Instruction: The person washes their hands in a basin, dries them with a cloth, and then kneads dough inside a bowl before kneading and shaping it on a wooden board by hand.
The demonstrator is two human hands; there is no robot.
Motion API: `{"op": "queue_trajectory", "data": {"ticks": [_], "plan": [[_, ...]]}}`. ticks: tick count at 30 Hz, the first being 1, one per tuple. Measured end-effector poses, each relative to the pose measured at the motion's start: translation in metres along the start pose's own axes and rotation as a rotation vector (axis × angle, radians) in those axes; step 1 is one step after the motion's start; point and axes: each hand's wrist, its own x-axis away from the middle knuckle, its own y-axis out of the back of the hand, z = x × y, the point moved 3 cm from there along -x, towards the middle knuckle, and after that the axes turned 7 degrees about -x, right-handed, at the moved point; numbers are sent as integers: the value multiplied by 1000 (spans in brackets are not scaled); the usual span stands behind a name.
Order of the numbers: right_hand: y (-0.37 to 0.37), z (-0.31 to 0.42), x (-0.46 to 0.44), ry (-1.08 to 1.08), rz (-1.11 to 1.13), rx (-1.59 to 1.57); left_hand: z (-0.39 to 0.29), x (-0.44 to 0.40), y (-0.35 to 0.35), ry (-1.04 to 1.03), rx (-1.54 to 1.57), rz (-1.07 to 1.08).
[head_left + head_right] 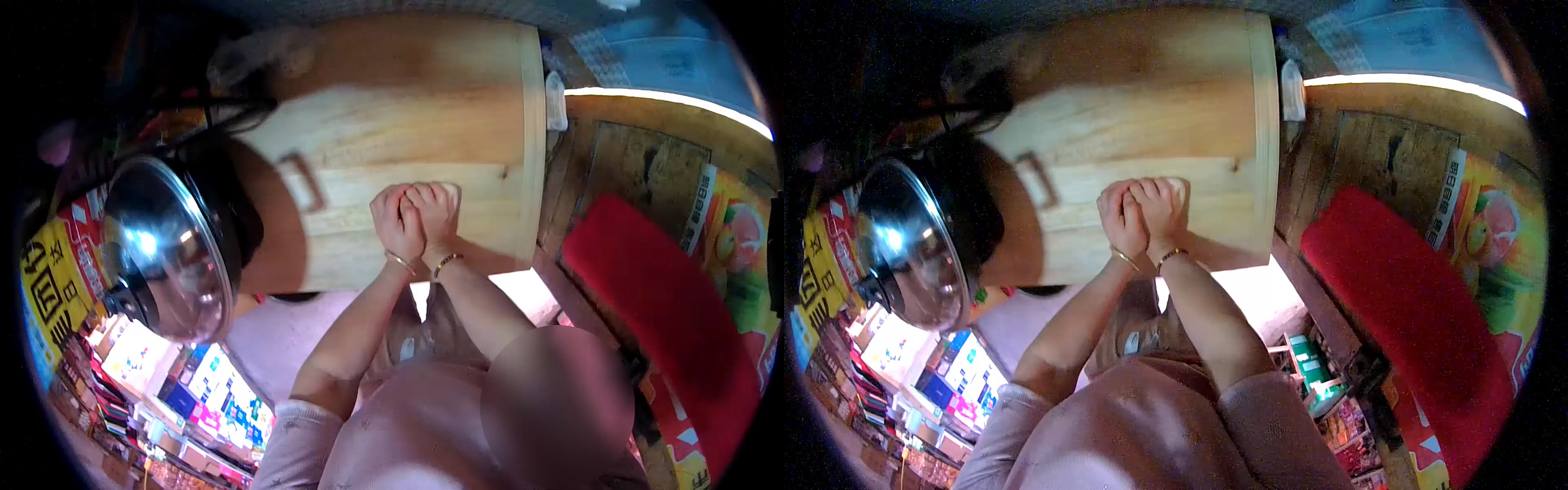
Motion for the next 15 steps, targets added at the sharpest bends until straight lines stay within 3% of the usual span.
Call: {"op": "queue_trajectory", "data": {"ticks": [3, 7, 9, 15], "plan": [[-5, -1, -34, 10, -165, -48, 4, -23, -5, 19, 37, 37], [-6, 5, -51, 42, -58, 56, 2, -48, -5, 3, 14, 82], [-9, 1, -60, -111, -84, -23, 3, -59, -9, 14, 53, 78], [-26, -11, -84, -24, -61, -17, 4, -78, -16, -21, 73, 42]]}}
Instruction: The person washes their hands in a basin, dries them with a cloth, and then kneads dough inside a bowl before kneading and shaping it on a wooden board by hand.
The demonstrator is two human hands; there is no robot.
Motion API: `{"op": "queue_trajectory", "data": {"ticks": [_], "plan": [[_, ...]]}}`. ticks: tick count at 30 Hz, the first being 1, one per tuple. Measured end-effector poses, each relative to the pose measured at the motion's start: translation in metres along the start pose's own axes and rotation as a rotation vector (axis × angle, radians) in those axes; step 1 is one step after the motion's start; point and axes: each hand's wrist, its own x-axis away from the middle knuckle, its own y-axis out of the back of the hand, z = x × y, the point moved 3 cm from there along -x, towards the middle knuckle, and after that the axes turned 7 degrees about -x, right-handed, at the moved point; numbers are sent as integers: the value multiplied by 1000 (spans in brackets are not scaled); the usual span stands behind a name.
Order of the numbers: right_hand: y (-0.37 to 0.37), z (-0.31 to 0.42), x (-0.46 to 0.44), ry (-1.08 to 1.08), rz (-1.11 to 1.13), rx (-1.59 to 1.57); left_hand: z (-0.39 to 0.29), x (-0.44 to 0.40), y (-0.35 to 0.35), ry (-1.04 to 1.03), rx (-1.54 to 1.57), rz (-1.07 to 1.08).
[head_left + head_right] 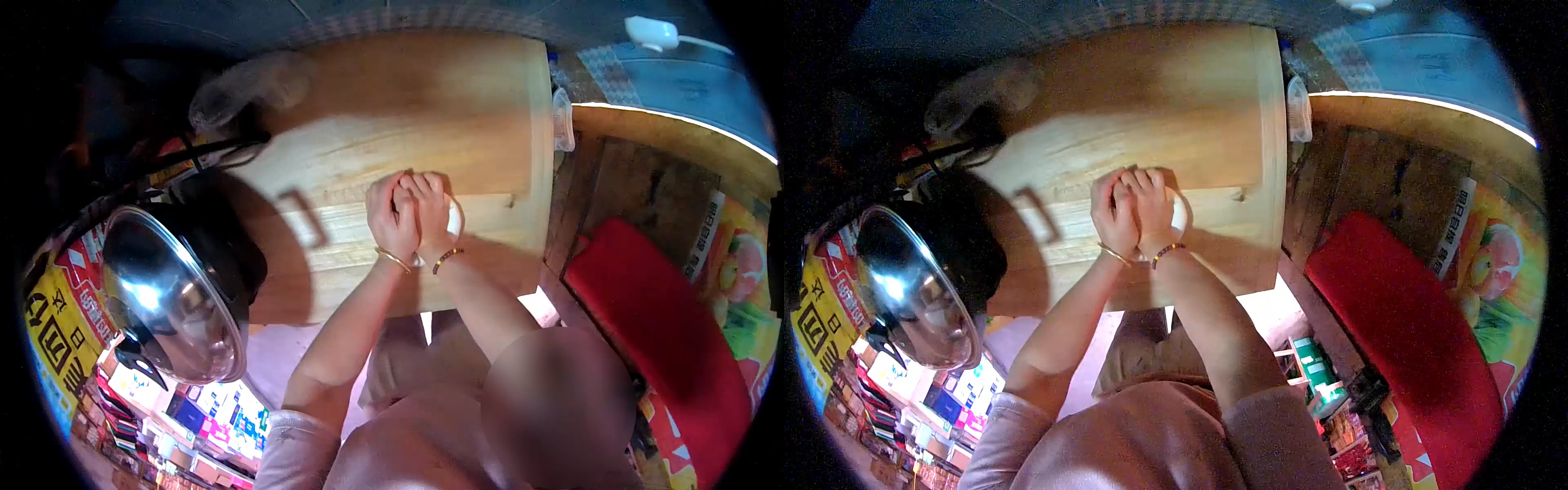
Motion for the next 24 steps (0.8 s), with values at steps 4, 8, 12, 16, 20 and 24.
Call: {"op": "queue_trajectory", "data": {"ticks": [4, 8, 12, 16, 20, 24], "plan": [[1, 0, -19, 204, -135, -62, 1, -11, -3, -8, 79, -58], [10, 6, -31, 311, 87, 83, 12, -15, -10, -73, 60, -142], [20, 9, -22, 57, 265, -226, 15, -11, -5, 3, 22, -176], [76, 28, 16, -115, 456, -195, -7, 23, 8, 451, 355, 27], [48, 1, 80, 178, 12, -114, -20, 90, 12, 95, 52, -91], [50, 16, 114, 293, -35, 128, -17, 125, 20, -126, -11, -66]]}}
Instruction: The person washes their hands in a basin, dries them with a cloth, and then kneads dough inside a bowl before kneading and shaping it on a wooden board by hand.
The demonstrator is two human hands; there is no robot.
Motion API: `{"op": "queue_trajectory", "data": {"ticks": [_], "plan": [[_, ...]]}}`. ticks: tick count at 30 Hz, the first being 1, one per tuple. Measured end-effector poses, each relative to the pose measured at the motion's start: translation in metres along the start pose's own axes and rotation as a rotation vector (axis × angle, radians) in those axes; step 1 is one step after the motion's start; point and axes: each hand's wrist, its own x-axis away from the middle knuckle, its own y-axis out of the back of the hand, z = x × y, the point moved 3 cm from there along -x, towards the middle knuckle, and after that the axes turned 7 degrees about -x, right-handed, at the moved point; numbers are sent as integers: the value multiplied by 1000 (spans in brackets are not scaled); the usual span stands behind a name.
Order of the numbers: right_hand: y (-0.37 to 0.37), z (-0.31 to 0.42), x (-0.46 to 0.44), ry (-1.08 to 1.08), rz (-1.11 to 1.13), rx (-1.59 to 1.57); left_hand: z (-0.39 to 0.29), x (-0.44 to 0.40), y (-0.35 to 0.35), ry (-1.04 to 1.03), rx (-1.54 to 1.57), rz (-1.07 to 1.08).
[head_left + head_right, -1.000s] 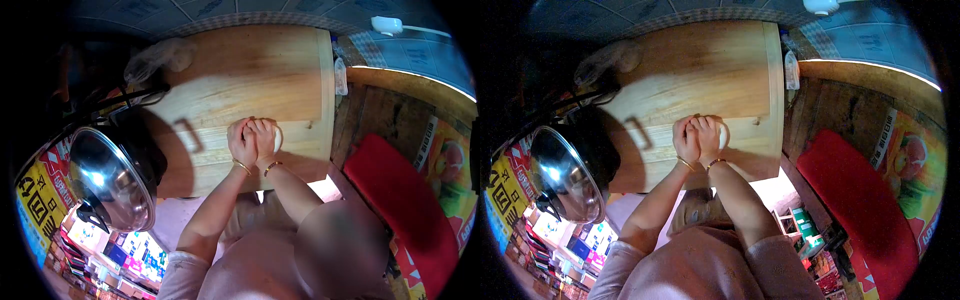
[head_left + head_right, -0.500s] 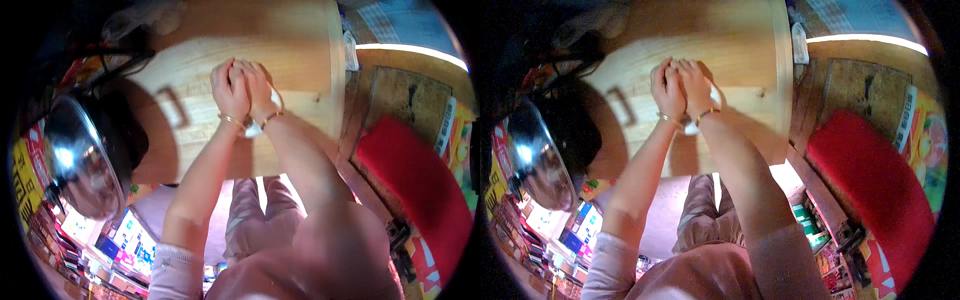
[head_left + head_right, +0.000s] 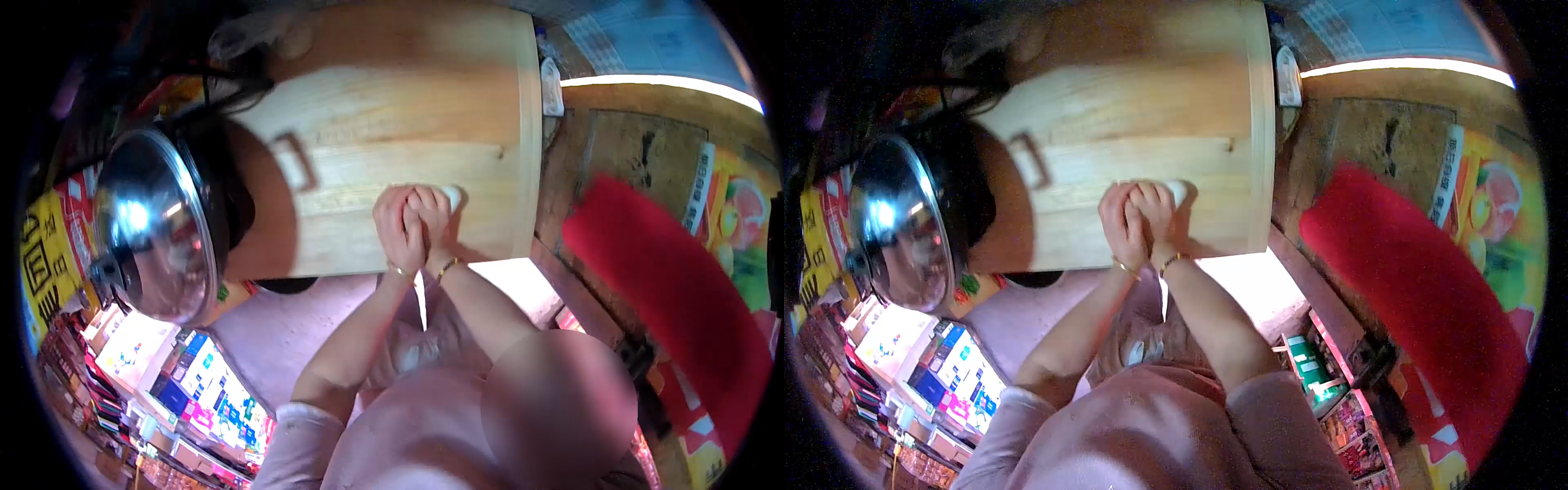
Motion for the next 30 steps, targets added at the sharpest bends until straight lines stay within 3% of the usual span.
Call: {"op": "queue_trajectory", "data": {"ticks": [2, 5, 8, 13, 16, 28, 30], "plan": [[-13, -4, -12, -28, -126, -53, 8, -18, -7, 21, -19, 8], [-18, -22, -46, -103, -17, -143, 17, -50, -19, 133, -29, 90], [-26, -32, -70, -95, 1, -100, 20, -78, -25, 111, 4, 95], [-26, -41, -100, -113, -74, -137, 24, -109, -34, 127, 56, 104], [-35, -48, -106, -145, 125, -106, 24, -120, -37, 116, 54, 100], [-42, -67, -137, 75, -152, -283, 31, -140, -51, 20, 46, -35], [-50, -67, -127, -104, -60, -212, 35, -134, -49, -16, 14, -38]]}}
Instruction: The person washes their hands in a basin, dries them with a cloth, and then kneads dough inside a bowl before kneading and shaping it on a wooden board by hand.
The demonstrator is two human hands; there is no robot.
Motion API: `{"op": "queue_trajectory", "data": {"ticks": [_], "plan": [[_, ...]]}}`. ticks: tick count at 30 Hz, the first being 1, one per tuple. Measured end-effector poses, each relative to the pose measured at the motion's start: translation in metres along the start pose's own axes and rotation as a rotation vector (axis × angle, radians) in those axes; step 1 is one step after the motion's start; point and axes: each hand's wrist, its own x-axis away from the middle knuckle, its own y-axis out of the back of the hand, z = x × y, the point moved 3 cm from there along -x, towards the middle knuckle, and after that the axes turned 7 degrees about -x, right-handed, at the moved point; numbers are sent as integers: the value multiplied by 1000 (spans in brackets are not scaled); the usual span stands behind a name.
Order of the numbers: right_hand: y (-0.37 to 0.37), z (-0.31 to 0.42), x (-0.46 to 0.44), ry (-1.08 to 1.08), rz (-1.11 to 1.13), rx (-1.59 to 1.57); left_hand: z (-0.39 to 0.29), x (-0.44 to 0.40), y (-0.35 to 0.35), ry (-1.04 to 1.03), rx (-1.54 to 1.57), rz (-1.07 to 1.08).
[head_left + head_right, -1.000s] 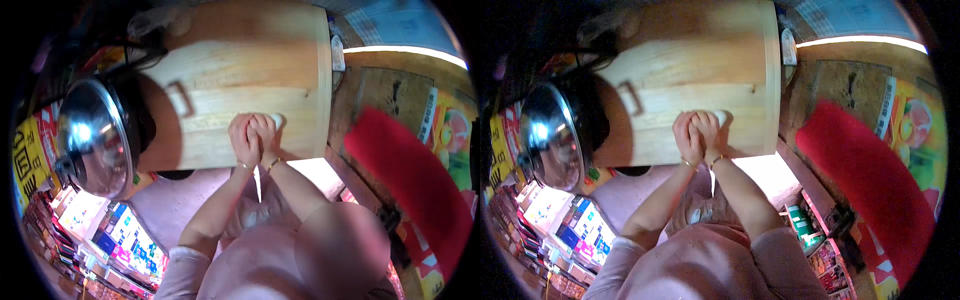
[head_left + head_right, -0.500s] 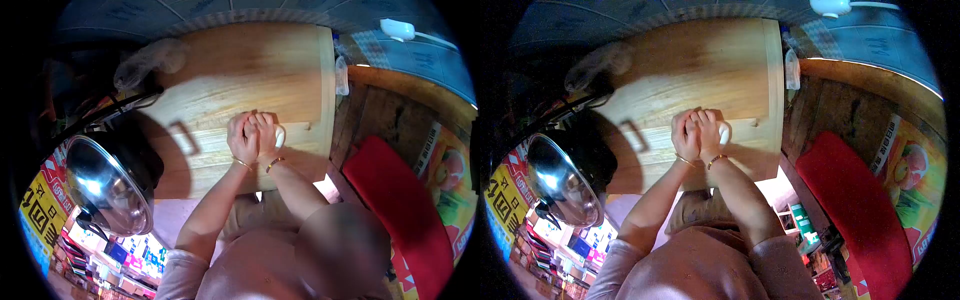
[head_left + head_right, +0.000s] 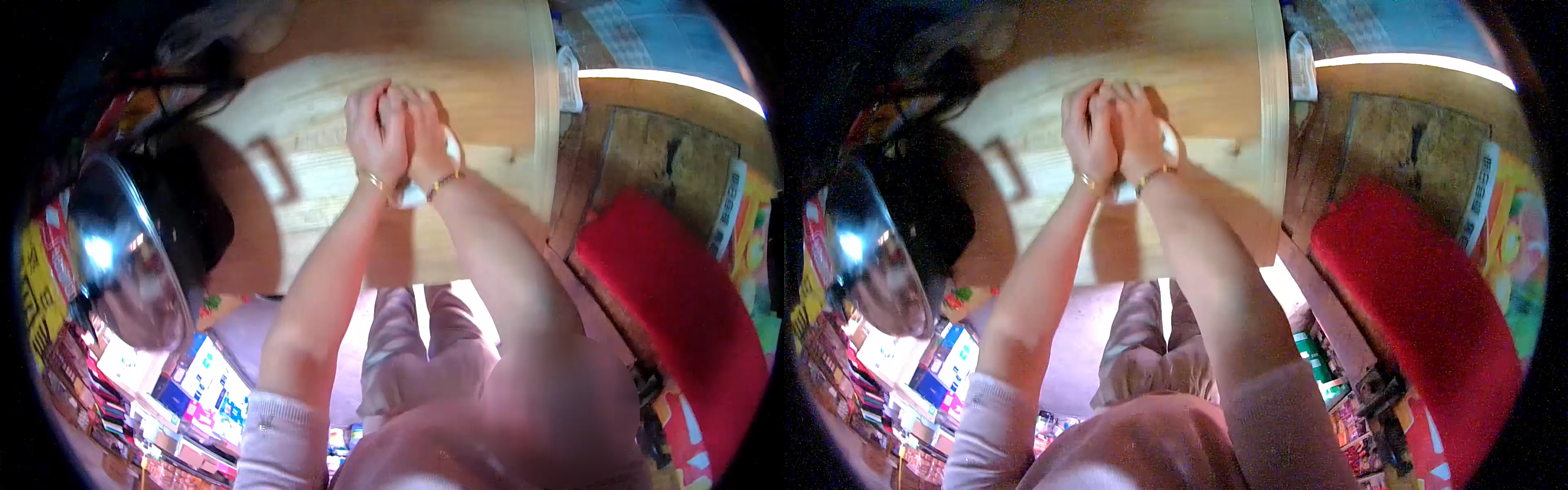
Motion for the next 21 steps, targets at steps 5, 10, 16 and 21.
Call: {"op": "queue_trajectory", "data": {"ticks": [5, 10, 16, 21], "plan": [[40, 29, -11, -344, 405, -102, 10, 5, 6, 804, 506, 116], [64, 24, 69, -152, 259, 72, -15, 81, 19, 151, -561, 219], [71, 34, 106, -59, -194, -84, -19, 119, 16, 40, -408, -141], [53, 6, 52, -149, -66, 44, -9, 54, -3, 189, -519, -53]]}}
